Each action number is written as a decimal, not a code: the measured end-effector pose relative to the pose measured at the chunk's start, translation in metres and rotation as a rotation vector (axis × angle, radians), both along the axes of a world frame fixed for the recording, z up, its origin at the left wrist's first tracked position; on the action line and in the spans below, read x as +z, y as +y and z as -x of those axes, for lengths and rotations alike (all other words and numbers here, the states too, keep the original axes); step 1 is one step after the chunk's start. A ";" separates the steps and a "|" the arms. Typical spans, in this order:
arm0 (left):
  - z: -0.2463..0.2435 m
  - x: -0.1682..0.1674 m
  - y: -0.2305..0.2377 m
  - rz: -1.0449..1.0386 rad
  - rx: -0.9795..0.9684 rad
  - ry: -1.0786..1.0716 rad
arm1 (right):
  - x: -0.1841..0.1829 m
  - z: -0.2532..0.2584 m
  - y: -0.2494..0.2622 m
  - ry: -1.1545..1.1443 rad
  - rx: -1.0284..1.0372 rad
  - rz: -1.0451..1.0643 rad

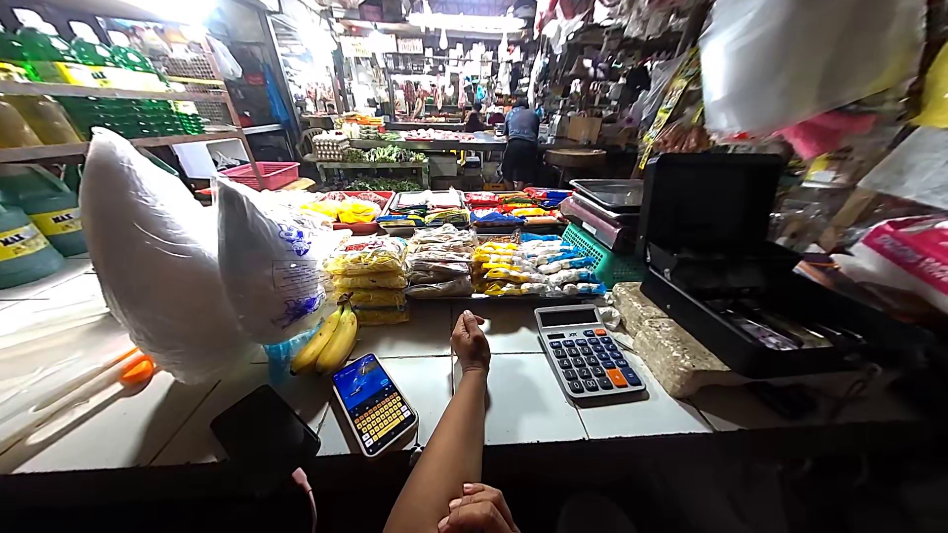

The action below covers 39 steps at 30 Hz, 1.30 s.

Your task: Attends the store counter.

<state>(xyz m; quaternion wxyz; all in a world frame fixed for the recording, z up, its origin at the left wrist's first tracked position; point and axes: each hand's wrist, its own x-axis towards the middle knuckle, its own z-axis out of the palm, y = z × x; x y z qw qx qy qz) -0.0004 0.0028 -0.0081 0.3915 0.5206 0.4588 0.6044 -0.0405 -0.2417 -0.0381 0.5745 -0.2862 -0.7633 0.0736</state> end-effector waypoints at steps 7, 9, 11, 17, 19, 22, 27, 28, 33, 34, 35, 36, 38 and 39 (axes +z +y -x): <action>0.002 0.003 -0.002 0.008 -0.024 0.012 | -0.002 0.000 -0.003 0.002 -0.012 0.004; 0.002 0.004 -0.002 0.010 -0.024 0.015 | -0.002 0.001 -0.003 0.006 -0.015 -0.005; 0.002 0.003 -0.002 0.011 -0.022 0.007 | -0.002 0.001 -0.002 -0.004 -0.018 -0.015; 0.000 -0.001 0.002 0.004 -0.014 -0.003 | -0.003 0.000 -0.001 -0.031 -0.019 -0.012; -0.001 -0.003 0.003 -0.002 -0.008 -0.010 | -0.004 0.000 -0.002 -0.041 -0.029 -0.004; -0.001 -0.002 0.003 -0.004 -0.006 -0.021 | -0.005 0.002 -0.002 -0.038 -0.037 -0.010; 0.000 0.001 0.000 0.005 -0.010 -0.007 | -0.005 -0.001 -0.001 -0.067 -0.025 -0.024; 0.000 0.001 0.001 0.004 -0.009 -0.007 | -0.005 -0.001 -0.001 -0.071 -0.023 -0.028; 0.000 -0.001 0.001 -0.002 -0.013 -0.008 | -0.006 -0.002 0.000 -0.075 -0.012 -0.026; 0.000 -0.001 0.001 -0.003 -0.012 0.000 | -0.007 -0.002 0.001 -0.071 -0.010 -0.030; 0.000 -0.001 0.001 -0.004 -0.012 0.010 | -0.007 -0.002 0.000 -0.063 -0.010 -0.030; 0.001 0.000 0.001 -0.006 -0.015 0.019 | -0.006 -0.001 0.000 -0.054 -0.011 -0.029; 0.001 0.000 0.001 -0.006 -0.012 0.023 | -0.006 -0.001 -0.001 -0.042 -0.008 -0.023; 0.001 0.000 0.000 -0.004 -0.012 0.021 | -0.006 -0.001 -0.001 -0.032 -0.004 -0.021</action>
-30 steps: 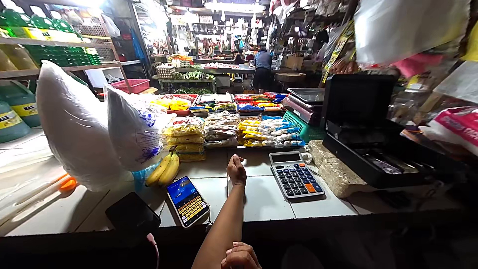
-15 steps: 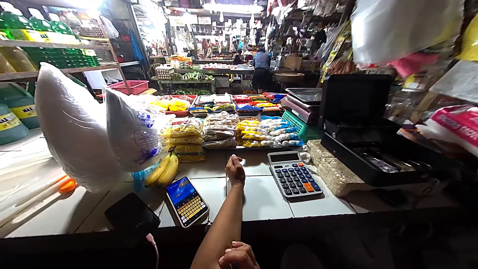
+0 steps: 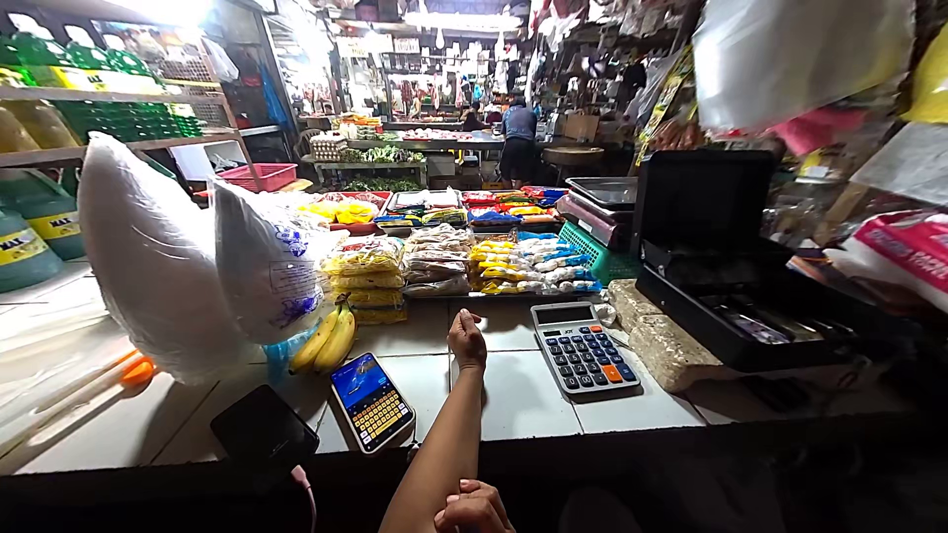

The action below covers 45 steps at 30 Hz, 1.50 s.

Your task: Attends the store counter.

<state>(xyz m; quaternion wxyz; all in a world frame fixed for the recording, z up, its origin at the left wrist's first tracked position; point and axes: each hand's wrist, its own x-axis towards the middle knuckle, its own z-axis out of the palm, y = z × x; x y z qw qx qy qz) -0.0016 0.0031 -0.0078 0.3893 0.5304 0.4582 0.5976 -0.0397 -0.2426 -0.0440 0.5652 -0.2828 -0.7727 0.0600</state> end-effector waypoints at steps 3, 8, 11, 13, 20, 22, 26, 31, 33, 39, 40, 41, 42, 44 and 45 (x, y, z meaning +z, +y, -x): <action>0.000 -0.001 0.001 0.001 0.002 0.002 | -0.001 0.000 0.000 0.005 0.001 -0.005; -0.001 -0.001 0.001 0.003 0.005 -0.005 | 0.001 0.001 -0.001 -0.001 -0.008 0.012; -0.002 -0.002 0.002 0.001 0.009 -0.010 | 0.001 0.002 0.000 -0.008 -0.038 0.003; -0.002 -0.002 0.002 0.002 0.009 -0.014 | 0.001 0.002 -0.001 -0.024 -0.052 0.013; -0.001 -0.002 0.002 0.003 0.002 -0.016 | 0.001 0.002 -0.001 -0.009 -0.031 0.021; -0.001 -0.002 0.002 0.002 0.008 -0.012 | 0.001 0.002 0.000 0.005 -0.031 0.017; -0.001 -0.001 0.001 -0.002 -0.002 -0.011 | -0.002 0.002 0.001 0.014 -0.018 0.005; 0.000 -0.001 0.001 0.002 -0.009 -0.003 | -0.002 0.002 0.001 0.019 -0.003 0.007; 0.000 -0.001 0.001 0.008 -0.009 -0.003 | -0.001 0.003 0.000 0.016 -0.011 0.009; -0.001 -0.002 0.002 0.009 0.001 -0.012 | -0.001 0.002 -0.001 -0.012 -0.012 0.011; -0.001 -0.002 0.002 0.010 -0.002 -0.015 | -0.001 0.001 -0.001 -0.019 -0.012 0.014; -0.001 -0.001 0.001 0.010 -0.004 -0.016 | -0.001 0.001 -0.001 -0.021 -0.012 0.013; -0.001 -0.001 0.001 0.009 -0.002 -0.017 | -0.001 0.001 0.000 -0.018 -0.011 0.010; 0.000 0.000 0.001 0.008 -0.003 -0.017 | -0.001 0.002 0.000 -0.013 -0.010 0.006; 0.000 0.000 0.001 0.008 -0.003 -0.016 | -0.001 0.002 0.000 -0.012 -0.009 0.004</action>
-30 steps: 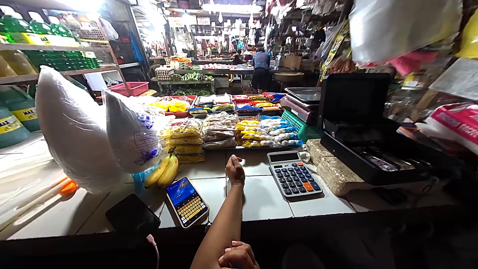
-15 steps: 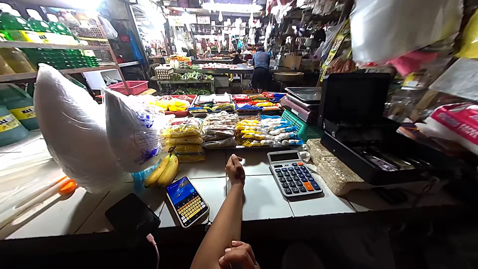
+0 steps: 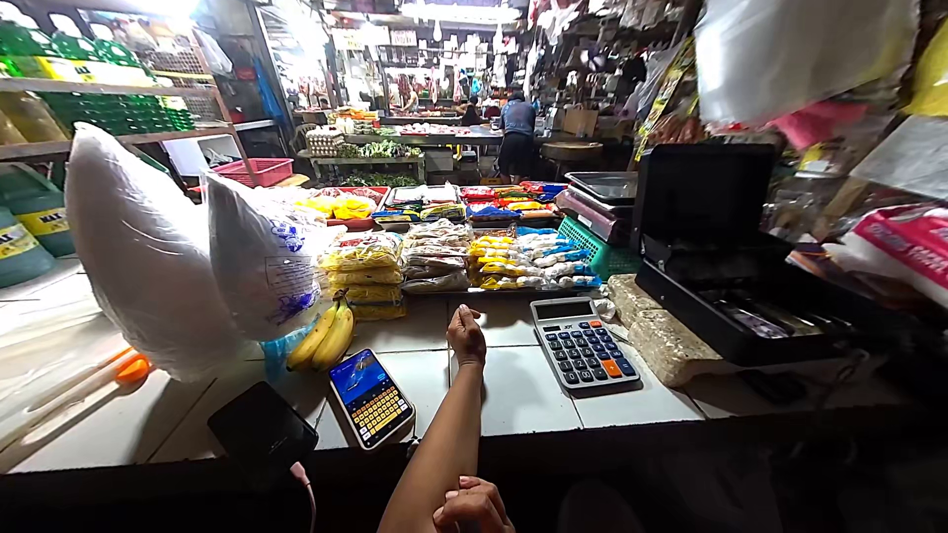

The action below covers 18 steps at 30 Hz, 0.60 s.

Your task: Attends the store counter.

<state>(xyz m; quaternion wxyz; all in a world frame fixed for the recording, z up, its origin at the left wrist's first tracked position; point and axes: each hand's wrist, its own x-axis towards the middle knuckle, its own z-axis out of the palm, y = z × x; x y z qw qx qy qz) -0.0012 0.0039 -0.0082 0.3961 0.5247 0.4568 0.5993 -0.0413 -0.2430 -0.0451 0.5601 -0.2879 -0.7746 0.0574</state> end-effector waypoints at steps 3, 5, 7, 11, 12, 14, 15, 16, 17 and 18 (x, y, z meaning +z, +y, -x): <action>0.000 0.000 0.000 0.003 -0.001 0.009 | 0.000 0.000 0.000 0.005 0.000 0.006; 0.000 -0.001 0.000 -0.001 0.005 0.014 | 0.000 0.001 0.000 0.017 0.000 0.003; 0.000 -0.001 0.000 -0.002 0.008 0.015 | 0.000 0.002 0.000 0.025 -0.001 0.001; 0.000 0.000 0.000 0.003 0.007 0.007 | 0.000 0.002 0.000 0.033 -0.004 0.010; 0.000 0.000 0.000 0.004 -0.002 0.005 | 0.000 0.002 0.000 0.030 -0.005 0.014; 0.000 0.000 0.000 0.005 -0.006 0.001 | 0.000 0.002 0.000 0.030 -0.005 0.017; 0.000 0.000 0.000 0.003 -0.003 0.000 | 0.001 0.002 0.000 0.029 -0.006 0.017; 0.000 0.000 0.000 0.001 -0.001 -0.003 | 0.001 0.002 0.000 0.030 -0.008 0.015; 0.000 0.000 0.000 0.001 -0.001 -0.004 | 0.001 0.002 0.000 0.028 -0.009 0.013; 0.000 0.000 0.000 0.002 -0.001 -0.004 | 0.001 0.002 0.000 0.023 -0.011 0.011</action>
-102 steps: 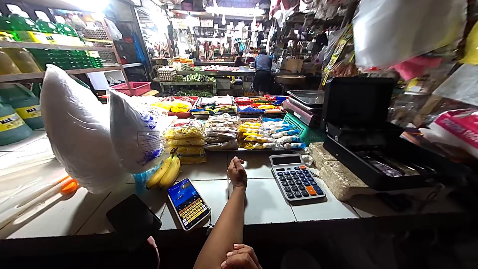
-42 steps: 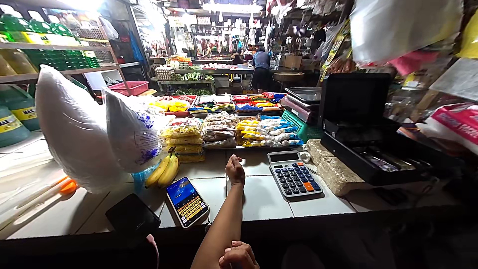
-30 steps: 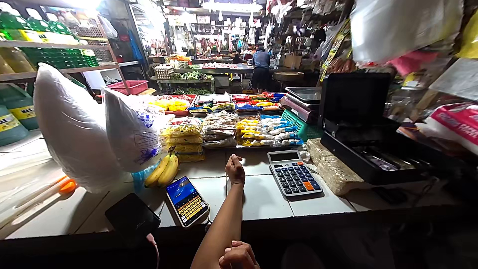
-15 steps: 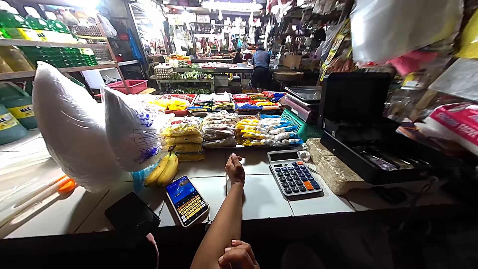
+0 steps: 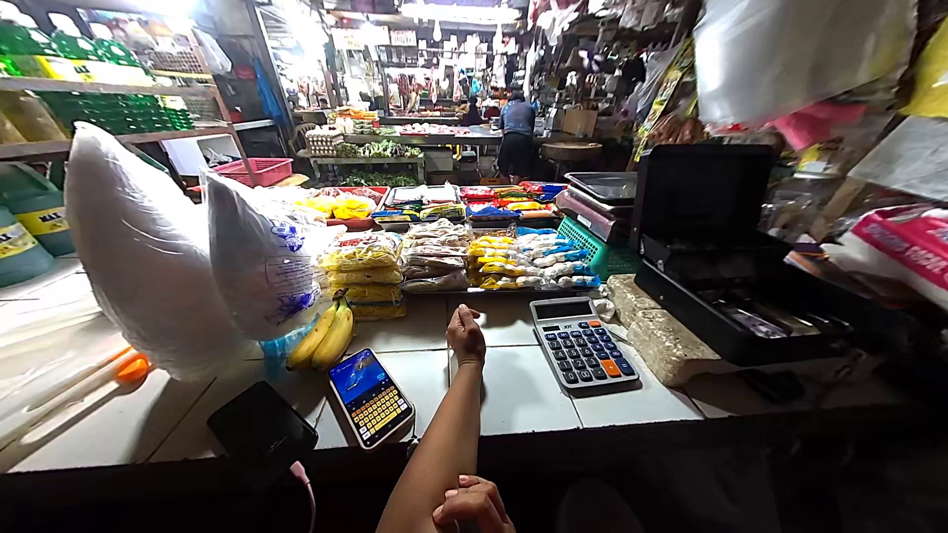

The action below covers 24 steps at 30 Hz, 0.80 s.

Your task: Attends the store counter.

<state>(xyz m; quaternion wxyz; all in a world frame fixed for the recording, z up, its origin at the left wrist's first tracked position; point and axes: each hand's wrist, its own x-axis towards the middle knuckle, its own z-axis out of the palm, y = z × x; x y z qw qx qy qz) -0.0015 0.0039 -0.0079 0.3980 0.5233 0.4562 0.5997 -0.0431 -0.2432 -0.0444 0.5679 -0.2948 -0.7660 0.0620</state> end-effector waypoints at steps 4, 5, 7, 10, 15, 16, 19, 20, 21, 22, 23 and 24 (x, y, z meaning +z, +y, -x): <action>-0.001 0.000 0.000 0.002 0.001 0.000 | 0.001 0.000 0.000 -0.018 -0.002 0.004; -0.001 0.000 0.000 0.001 0.003 0.001 | 0.001 -0.001 0.000 -0.023 0.001 0.003; -0.001 0.000 0.000 0.001 0.001 -0.003 | 0.001 -0.002 0.000 -0.032 0.003 -0.001; 0.000 0.000 0.000 0.000 -0.001 -0.002 | 0.001 -0.001 0.000 -0.026 -0.001 -0.004; 0.000 0.000 -0.001 -0.005 0.008 0.001 | 0.000 0.000 0.002 -0.022 -0.006 -0.014; 0.000 0.001 -0.001 -0.003 0.007 -0.001 | 0.000 0.000 0.002 -0.019 -0.009 -0.016; 0.000 0.002 -0.002 0.000 0.007 -0.002 | 0.000 0.000 0.001 -0.020 -0.022 -0.015; 0.000 0.002 -0.002 0.001 0.008 -0.004 | 0.001 0.001 0.001 -0.019 -0.027 -0.015; 0.000 0.002 -0.002 0.001 0.007 -0.001 | 0.001 0.001 0.001 -0.020 -0.030 -0.014; 0.000 0.002 -0.002 0.000 0.003 0.001 | 0.001 0.001 0.000 -0.023 -0.030 -0.012; 0.000 0.002 -0.002 0.001 -0.002 0.004 | 0.002 0.001 0.000 -0.024 -0.027 -0.008; 0.001 0.001 -0.001 0.003 -0.010 0.008 | 0.002 0.001 0.000 -0.023 -0.026 -0.007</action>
